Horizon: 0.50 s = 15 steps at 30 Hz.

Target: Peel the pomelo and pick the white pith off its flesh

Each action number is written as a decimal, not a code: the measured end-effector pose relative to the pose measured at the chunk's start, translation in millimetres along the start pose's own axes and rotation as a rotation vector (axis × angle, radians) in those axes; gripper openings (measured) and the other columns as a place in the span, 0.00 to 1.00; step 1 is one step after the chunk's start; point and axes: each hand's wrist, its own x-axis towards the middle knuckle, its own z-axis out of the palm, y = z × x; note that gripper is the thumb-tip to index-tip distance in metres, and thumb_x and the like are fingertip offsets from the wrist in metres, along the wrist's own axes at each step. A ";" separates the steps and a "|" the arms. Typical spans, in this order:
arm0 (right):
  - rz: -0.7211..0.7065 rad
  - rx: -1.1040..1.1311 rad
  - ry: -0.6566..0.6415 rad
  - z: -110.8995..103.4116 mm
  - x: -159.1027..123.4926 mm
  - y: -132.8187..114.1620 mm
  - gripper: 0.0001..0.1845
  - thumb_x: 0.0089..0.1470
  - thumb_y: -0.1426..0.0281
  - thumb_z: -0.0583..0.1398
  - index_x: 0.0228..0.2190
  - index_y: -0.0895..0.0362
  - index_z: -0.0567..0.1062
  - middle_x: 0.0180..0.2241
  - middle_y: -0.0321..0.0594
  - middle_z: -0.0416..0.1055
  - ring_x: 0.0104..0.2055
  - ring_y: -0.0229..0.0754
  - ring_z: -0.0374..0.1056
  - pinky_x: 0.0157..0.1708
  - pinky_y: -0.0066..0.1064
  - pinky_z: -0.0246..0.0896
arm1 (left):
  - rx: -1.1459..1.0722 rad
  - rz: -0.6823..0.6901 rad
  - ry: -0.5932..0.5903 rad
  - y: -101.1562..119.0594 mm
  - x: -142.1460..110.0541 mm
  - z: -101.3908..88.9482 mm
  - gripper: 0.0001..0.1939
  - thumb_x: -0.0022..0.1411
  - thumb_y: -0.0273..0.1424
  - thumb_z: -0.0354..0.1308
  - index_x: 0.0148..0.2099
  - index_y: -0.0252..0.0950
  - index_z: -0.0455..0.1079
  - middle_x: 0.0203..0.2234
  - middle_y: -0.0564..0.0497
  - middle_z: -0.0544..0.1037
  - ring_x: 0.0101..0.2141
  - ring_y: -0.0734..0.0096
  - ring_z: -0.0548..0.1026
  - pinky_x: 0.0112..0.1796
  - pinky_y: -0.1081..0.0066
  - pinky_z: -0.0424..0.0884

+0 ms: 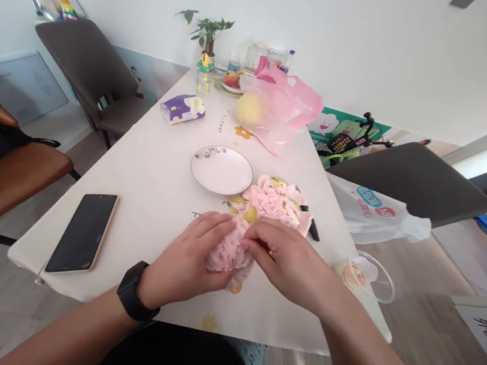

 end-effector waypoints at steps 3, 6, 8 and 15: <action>0.156 -0.172 0.072 4.4 7.3 22.2 0.12 0.64 0.71 0.53 0.30 0.56 0.72 0.32 0.41 0.72 0.36 0.44 0.68 0.37 0.34 0.59 | -0.033 -0.055 -0.031 -4.0 -6.3 -2.3 0.36 0.57 0.30 0.65 0.65 0.40 0.58 0.63 0.40 0.64 0.64 0.52 0.62 0.63 0.51 0.63; 0.273 -0.225 0.156 12.8 9.1 45.2 0.16 0.66 0.69 0.50 0.35 0.56 0.76 0.33 0.42 0.75 0.37 0.46 0.70 0.37 0.35 0.60 | -0.079 -0.190 -0.067 -9.2 -13.8 -6.3 0.37 0.55 0.30 0.66 0.66 0.43 0.58 0.68 0.41 0.56 0.66 0.51 0.59 0.63 0.52 0.62; 0.199 -0.203 0.127 18.6 7.1 54.6 0.18 0.66 0.71 0.49 0.48 0.56 0.76 0.41 0.45 0.77 0.44 0.47 0.71 0.41 0.35 0.62 | -0.115 -0.250 -0.094 -12.4 -17.3 -9.2 0.38 0.55 0.30 0.66 0.66 0.44 0.57 0.68 0.42 0.55 0.66 0.51 0.59 0.64 0.52 0.61; 0.396 -0.461 0.027 23.2 4.5 58.1 0.16 0.64 0.71 0.51 0.42 0.57 0.79 0.36 0.48 0.78 0.39 0.53 0.74 0.35 0.39 0.63 | -0.176 -0.318 -0.032 -22.7 -15.5 -12.1 0.37 0.55 0.30 0.65 0.65 0.45 0.57 0.62 0.46 0.65 0.61 0.56 0.65 0.62 0.55 0.63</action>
